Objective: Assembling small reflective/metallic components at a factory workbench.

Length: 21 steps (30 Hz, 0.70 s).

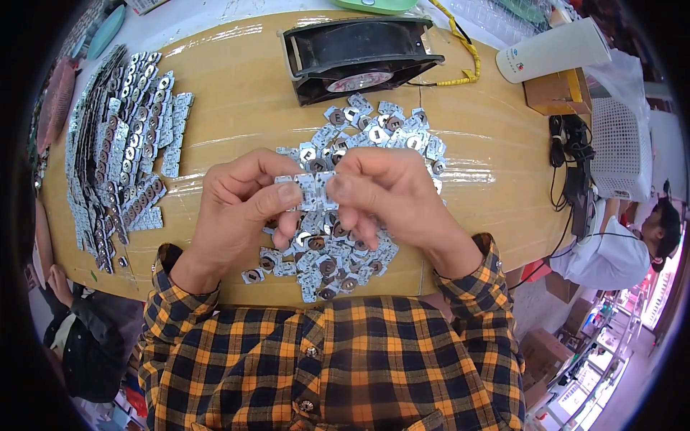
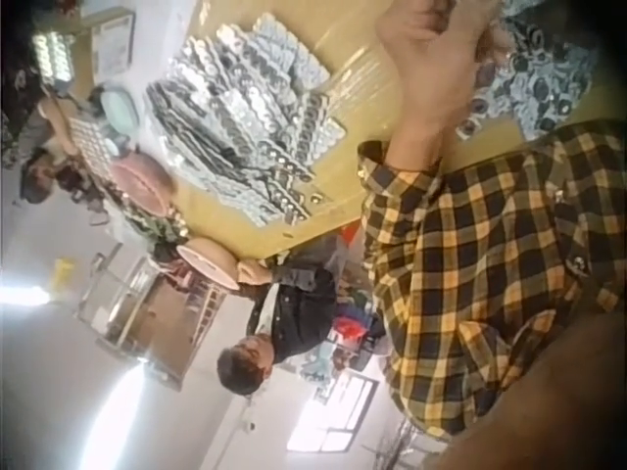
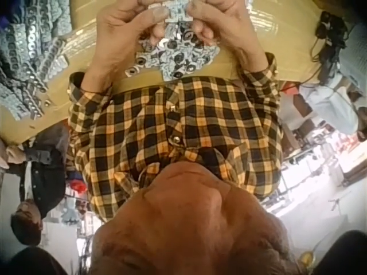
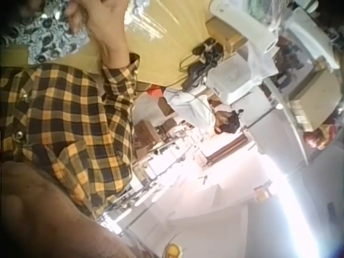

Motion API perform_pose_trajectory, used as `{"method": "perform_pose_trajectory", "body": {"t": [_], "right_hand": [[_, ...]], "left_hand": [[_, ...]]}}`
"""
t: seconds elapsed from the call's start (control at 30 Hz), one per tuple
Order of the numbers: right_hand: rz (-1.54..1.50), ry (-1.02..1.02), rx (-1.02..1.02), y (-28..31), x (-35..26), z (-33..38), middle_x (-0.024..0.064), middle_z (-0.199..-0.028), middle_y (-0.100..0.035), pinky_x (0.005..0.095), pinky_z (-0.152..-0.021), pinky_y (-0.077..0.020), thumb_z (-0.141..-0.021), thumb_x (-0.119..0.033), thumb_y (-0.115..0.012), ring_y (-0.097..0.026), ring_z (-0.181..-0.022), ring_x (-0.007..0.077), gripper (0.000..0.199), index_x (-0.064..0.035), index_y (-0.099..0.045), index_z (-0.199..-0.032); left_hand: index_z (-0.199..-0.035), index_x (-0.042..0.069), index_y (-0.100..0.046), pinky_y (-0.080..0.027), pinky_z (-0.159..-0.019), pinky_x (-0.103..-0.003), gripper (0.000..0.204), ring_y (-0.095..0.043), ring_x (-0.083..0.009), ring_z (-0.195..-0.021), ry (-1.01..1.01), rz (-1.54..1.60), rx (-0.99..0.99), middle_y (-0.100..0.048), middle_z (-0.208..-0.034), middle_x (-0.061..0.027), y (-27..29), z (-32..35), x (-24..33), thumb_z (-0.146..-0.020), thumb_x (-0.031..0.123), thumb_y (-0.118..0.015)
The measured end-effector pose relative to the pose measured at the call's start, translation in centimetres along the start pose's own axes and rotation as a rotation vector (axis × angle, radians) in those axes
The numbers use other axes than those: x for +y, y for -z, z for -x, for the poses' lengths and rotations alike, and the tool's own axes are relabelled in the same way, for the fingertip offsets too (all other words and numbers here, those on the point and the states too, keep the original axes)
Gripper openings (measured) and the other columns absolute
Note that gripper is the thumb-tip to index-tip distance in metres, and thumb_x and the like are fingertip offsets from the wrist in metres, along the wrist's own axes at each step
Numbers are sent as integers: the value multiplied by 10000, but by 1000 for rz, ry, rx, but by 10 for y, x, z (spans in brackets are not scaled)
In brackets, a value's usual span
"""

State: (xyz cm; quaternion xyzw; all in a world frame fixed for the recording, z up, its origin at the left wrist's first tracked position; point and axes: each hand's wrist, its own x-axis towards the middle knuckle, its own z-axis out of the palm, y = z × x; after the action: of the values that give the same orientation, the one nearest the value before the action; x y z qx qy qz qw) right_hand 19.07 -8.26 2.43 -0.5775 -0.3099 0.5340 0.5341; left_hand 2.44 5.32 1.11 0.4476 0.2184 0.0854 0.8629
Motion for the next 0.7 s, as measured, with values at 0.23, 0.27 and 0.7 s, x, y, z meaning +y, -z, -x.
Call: {"method": "perform_pose_trajectory", "body": {"t": [0.23, 0.27, 0.7], "right_hand": [[-626, -216, -62, 2, 8, -8, 59, -585, -551, 229, -317, -378, -960, -155, -565, -438, -387, 72, 225, 3, -539, -802], [-651, -241, -20, 0, 7, -9, 63, -569, -529, 226, -295, -360, -968, -165, -545, -399, -361, 70, 251, -1, -522, -778], [-105, -28, 43, -5, 7, -7, 20, -593, -579, 180, -365, -373, -957, -168, -594, -482, -402, 38, 238, -12, -582, -777]], "left_hand": [[-1032, -4, -610, -446, -439, -221, 150, -548, -105, -491, 75, 154, 23, -623, -688, -69, 3, -7, -5, -916, 89, -628], [-1031, -9, -609, -452, -451, -221, 145, -552, -103, -505, 76, 204, -1, -620, -689, -68, 2, -7, -3, -919, 81, -621], [-933, -22, -657, -447, -515, -249, 196, -587, -144, -598, -692, -669, 255, -620, -739, -102, -5, -7, -15, -752, -81, -703]]}}
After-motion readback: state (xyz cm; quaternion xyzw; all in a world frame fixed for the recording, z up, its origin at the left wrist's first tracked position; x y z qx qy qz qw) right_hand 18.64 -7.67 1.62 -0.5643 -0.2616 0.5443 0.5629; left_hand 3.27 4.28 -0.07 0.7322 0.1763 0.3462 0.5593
